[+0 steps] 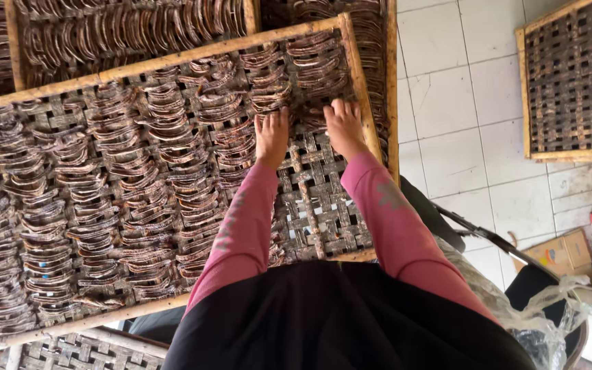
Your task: The person picks up handfuls of dried food items from bamboo trays and places them into plastic bags.
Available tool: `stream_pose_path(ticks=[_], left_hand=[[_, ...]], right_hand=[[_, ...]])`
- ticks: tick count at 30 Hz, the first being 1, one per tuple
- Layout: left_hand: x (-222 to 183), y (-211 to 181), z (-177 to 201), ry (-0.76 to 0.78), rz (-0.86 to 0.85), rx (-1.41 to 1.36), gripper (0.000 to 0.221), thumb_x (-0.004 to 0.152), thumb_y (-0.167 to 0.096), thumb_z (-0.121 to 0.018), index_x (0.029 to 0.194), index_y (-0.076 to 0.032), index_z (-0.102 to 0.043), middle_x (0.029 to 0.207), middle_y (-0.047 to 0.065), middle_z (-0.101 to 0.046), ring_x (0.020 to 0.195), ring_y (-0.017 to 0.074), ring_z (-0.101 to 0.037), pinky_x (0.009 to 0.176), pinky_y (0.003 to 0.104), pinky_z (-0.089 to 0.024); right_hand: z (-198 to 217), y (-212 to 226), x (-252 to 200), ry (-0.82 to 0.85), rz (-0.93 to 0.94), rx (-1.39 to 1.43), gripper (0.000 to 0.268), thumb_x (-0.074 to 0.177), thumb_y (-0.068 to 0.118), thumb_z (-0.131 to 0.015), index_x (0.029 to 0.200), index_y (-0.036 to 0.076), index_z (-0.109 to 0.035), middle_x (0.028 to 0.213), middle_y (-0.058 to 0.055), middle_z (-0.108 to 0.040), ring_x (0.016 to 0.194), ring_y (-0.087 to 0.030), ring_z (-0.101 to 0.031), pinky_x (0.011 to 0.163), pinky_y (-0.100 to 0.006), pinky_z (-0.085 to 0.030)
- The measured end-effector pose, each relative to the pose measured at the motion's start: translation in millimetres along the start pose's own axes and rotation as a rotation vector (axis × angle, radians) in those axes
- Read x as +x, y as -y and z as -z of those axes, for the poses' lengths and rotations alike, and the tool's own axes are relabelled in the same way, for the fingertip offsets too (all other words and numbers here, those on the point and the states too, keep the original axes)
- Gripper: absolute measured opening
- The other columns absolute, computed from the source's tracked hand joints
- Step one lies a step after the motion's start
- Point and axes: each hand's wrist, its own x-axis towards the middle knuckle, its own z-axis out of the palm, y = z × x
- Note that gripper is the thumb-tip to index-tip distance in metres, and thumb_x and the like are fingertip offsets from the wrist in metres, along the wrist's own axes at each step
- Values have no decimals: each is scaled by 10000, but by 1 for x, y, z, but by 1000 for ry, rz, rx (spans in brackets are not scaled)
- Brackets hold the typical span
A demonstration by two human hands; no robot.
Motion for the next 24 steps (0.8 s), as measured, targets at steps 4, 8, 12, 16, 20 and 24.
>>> stream_pose_path(ticks=[4, 8, 12, 16, 20, 24], left_hand=[[4, -1, -20, 57, 40, -53, 731, 986, -50, -661, 1611, -15, -283, 1398, 182, -590, 1285, 311, -605, 1216, 573, -318], [-8, -1, -15, -19, 3, 21, 643, 970, -71, -630, 1546, -62, -345, 1309, 140, -643, 1170, 266, -641, 1164, 572, -354], [-26, -15, -3, -139, 30, 29, 631, 962, -88, -627, 1540, -96, -375, 1284, 108, -662, 1138, 275, -630, 1002, 540, -452], [-43, -29, 22, -94, 133, -78, 620, 955, -61, -614, 1532, -65, -386, 1275, 110, -656, 1216, 261, -607, 1018, 517, -451], [-83, -65, 70, -227, 238, -705, 592, 978, -85, -613, 1528, -32, -399, 1258, 125, -648, 1151, 262, -629, 988, 466, -516], [-175, -126, 122, -58, 51, -1696, 354, 1126, -110, -577, 1445, 36, -632, 1512, 12, -549, 1260, 198, -600, 1017, 404, -507]], right_hand=[[-14, 0, -15, -282, 127, -164, 353, 767, 79, -732, 1096, 89, -604, 1327, -151, -580, 1351, -303, -511, 1205, -574, -186], [-18, 15, -42, 1, -5, -101, 306, 929, -31, -648, 1212, 73, -595, 1089, -90, -667, 1137, -254, -643, 1311, -577, -147], [-18, 39, -120, -408, -274, 370, 393, 864, 103, -709, 1220, 17, -568, 1033, -155, -688, 1007, -311, -655, 1017, -542, -409], [21, 69, -224, -238, -695, 1385, 366, 985, 228, -706, 1244, 10, -570, 935, -85, -673, 810, -176, -631, 688, -333, -493], [86, 64, -344, -118, -708, 1957, 437, 896, 151, -716, 1314, 84, -604, 1010, 23, -676, 882, -88, -630, 761, -246, -517], [142, 53, -491, -131, -533, 1727, 408, 863, 50, -815, 1238, 8, -657, 1043, -31, -695, 970, -118, -645, 851, -280, -544]])
